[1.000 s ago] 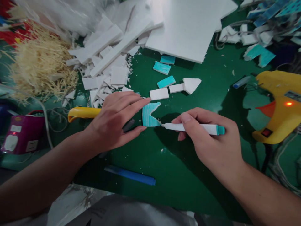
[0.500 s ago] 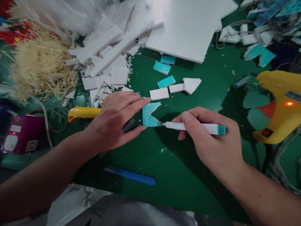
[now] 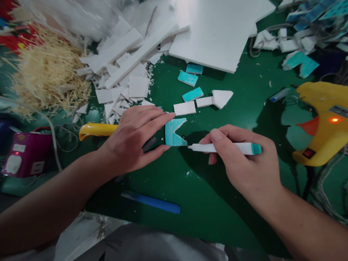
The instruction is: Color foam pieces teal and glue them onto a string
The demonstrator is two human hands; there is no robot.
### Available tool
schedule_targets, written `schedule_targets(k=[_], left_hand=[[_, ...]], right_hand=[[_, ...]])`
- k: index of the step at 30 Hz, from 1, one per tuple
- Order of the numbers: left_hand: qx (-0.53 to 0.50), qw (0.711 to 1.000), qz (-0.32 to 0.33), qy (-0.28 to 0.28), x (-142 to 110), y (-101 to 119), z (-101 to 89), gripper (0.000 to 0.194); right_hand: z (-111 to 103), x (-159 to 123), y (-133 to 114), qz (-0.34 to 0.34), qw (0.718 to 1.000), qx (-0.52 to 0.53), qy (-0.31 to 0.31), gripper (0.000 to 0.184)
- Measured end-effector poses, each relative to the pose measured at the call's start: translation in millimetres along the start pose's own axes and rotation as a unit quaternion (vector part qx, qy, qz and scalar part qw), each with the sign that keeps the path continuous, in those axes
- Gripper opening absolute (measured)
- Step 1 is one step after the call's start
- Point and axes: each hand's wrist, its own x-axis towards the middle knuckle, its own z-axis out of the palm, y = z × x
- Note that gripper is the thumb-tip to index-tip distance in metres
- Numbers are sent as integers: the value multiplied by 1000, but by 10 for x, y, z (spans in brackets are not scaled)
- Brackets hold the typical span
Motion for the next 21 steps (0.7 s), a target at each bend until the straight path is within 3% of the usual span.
schedule_targets(k=[7, 15, 21], left_hand=[[-3, 1000, 7, 18, -11, -20, 37, 55], [-51, 994, 54, 75, -57, -20, 51, 55], [6, 999, 23, 42, -35, 16, -41, 54]], right_hand=[[-3, 0, -7, 10, 1000, 22, -6, 26], [-2, -49, 33, -6, 998, 52, 44, 21], [-3, -57, 21, -13, 998, 48, 45, 22]])
